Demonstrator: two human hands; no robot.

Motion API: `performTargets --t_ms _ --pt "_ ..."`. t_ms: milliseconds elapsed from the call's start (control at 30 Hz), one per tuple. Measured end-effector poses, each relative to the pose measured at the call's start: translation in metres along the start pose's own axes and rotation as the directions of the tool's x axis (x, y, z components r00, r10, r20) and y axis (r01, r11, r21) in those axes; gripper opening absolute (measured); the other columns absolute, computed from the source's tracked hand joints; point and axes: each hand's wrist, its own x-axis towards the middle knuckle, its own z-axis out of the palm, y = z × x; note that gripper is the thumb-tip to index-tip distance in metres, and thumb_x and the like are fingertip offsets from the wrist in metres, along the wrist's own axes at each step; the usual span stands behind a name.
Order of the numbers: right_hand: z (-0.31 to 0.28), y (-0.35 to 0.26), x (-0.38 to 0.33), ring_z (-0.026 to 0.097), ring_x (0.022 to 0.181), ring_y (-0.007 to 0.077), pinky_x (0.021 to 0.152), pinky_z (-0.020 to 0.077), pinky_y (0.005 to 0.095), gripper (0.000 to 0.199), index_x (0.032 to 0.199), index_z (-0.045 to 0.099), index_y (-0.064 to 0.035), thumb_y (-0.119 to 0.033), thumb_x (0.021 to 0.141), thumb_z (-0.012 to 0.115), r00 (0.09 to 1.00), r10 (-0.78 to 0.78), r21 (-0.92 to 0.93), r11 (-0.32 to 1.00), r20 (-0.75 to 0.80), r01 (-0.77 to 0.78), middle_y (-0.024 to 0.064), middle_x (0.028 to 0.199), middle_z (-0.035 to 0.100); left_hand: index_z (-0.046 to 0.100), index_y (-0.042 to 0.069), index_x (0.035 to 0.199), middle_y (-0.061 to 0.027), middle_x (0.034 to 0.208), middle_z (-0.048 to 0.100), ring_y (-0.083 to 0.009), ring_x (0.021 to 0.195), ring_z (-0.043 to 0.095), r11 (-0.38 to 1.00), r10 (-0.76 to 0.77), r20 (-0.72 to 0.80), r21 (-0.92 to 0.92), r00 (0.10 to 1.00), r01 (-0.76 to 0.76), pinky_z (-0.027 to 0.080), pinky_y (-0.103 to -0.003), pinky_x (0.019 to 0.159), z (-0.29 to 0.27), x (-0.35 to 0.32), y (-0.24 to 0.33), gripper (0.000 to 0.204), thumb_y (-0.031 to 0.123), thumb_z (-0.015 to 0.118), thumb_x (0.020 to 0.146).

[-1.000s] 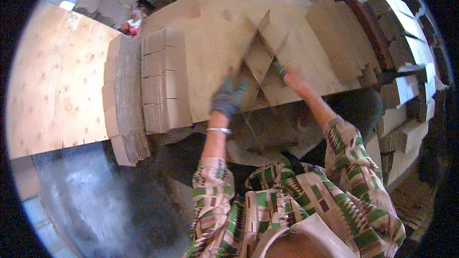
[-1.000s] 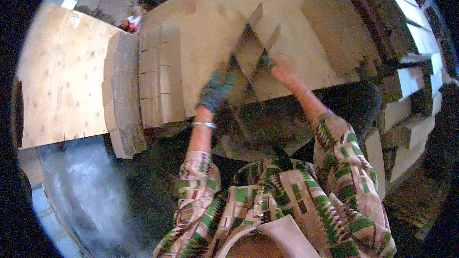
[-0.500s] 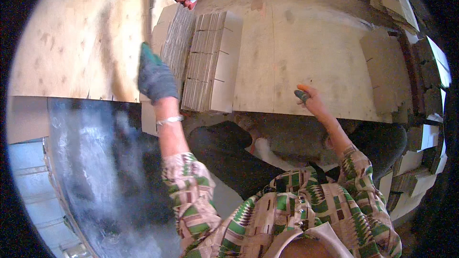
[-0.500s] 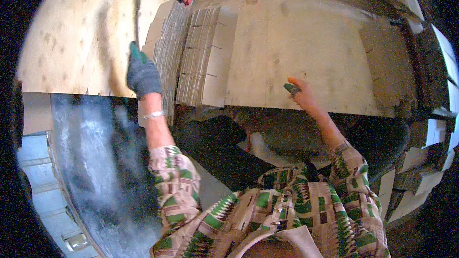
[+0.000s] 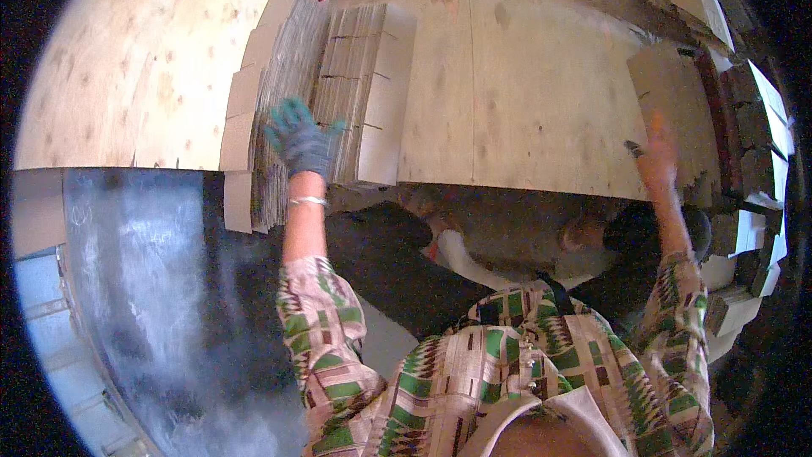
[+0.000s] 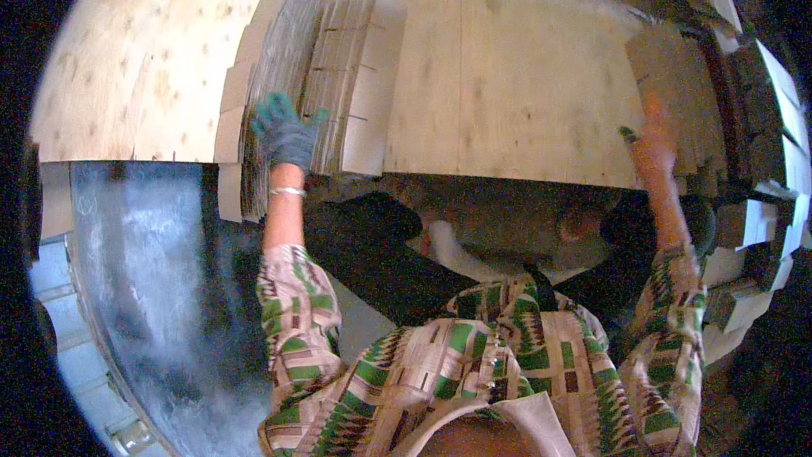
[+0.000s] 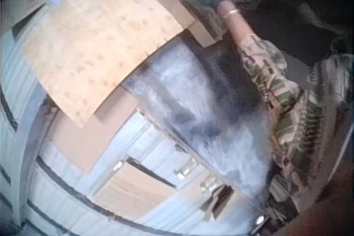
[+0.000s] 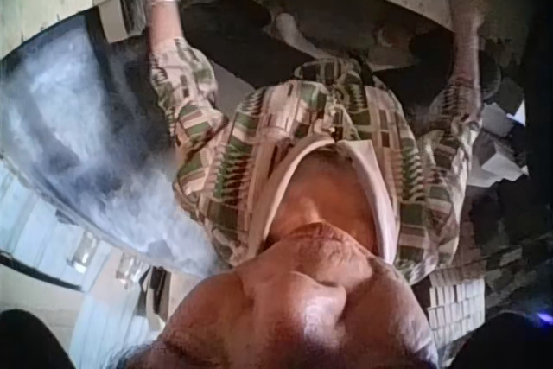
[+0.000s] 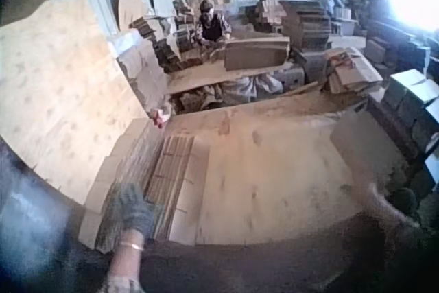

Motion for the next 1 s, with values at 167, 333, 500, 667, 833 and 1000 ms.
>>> performTargets --t_ms 167,333,500,667,833,1000 --pt "0.007 0.135 0.019 0.056 0.126 0.0362 0.100 0.0499 0.0473 0.062 0.147 0.046 -0.0148 -0.009 0.087 0.062 0.912 0.395 -0.352 0.874 0.109 -0.337 0.0200 0.138 0.057 0.028 0.010 0.156 -0.0165 0.163 0.027 -0.0368 0.151 0.021 0.996 -0.028 0.373 -0.072 0.927 0.059 0.011 -0.061 0.121 0.036 -0.052 0.060 0.104 0.066 0.068 0.078" --pt "-0.005 0.136 0.008 0.064 0.113 0.0358 0.093 0.0534 0.0453 0.042 0.129 0.062 -0.0133 -0.020 0.087 0.067 0.970 0.162 -0.110 0.977 -0.179 -0.183 0.0161 0.125 0.067 0.064 0.008 0.128 -0.0168 0.137 0.060 -0.0337 0.125 0.057 0.854 -0.099 0.146 -0.495 0.984 0.160 0.043 -0.047 0.107 0.056 -0.055 0.037 0.049 0.039 0.066 0.089" --pt "-0.015 0.050 0.007 0.064 0.112 0.0246 0.094 0.0512 0.0357 0.047 0.126 0.061 -0.0093 0.001 0.081 0.063 0.973 0.211 0.477 0.867 -0.090 -0.144 0.0116 0.123 0.067 0.072 0.014 0.115 -0.0214 0.095 0.072 -0.0411 0.086 0.069 0.789 -0.097 0.124 -0.595 0.988 0.152 0.055 -0.049 0.077 0.000 -0.059 0.084 0.037 0.042 0.059 0.095" --pt "-0.029 -0.151 -0.028 0.071 0.097 0.0335 0.081 0.0549 0.0401 0.050 0.126 0.059 -0.0087 0.004 0.078 0.063 0.991 -0.074 0.745 0.666 0.116 -0.037 0.0183 0.102 0.072 0.072 0.019 0.117 -0.0200 0.100 0.071 -0.0399 0.092 0.069 0.685 0.083 0.131 -0.727 0.988 0.039 0.054 -0.049 0.079 0.005 -0.095 0.166 0.036 0.044 0.056 0.096" --pt "-0.008 -0.172 -0.030 0.066 0.081 0.0464 0.067 0.0522 0.0524 0.045 0.125 0.054 -0.0090 -0.003 0.081 0.063 0.978 -0.139 0.570 0.821 0.153 0.027 0.0253 0.084 0.068 0.071 0.014 0.116 -0.0173 0.105 0.071 -0.0390 0.096 0.068 0.609 0.304 0.049 -0.778 0.951 -0.154 0.054 -0.047 0.084 -0.001 -0.123 0.228 0.036 0.039 0.051 0.099" --pt "-0.002 -0.102 -0.018 0.068 0.080 0.0448 0.069 0.0538 0.0542 0.046 0.122 0.052 -0.0145 -0.016 0.079 0.067 0.992 0.102 0.395 0.917 -0.081 -0.062 0.0232 0.085 0.070 0.070 0.014 0.117 -0.0191 0.106 0.071 -0.0395 0.097 0.068 0.681 0.284 0.175 -0.729 0.943 -0.069 0.054 -0.049 0.084 0.000 -0.124 0.229 0.037 0.039 0.050 0.099"
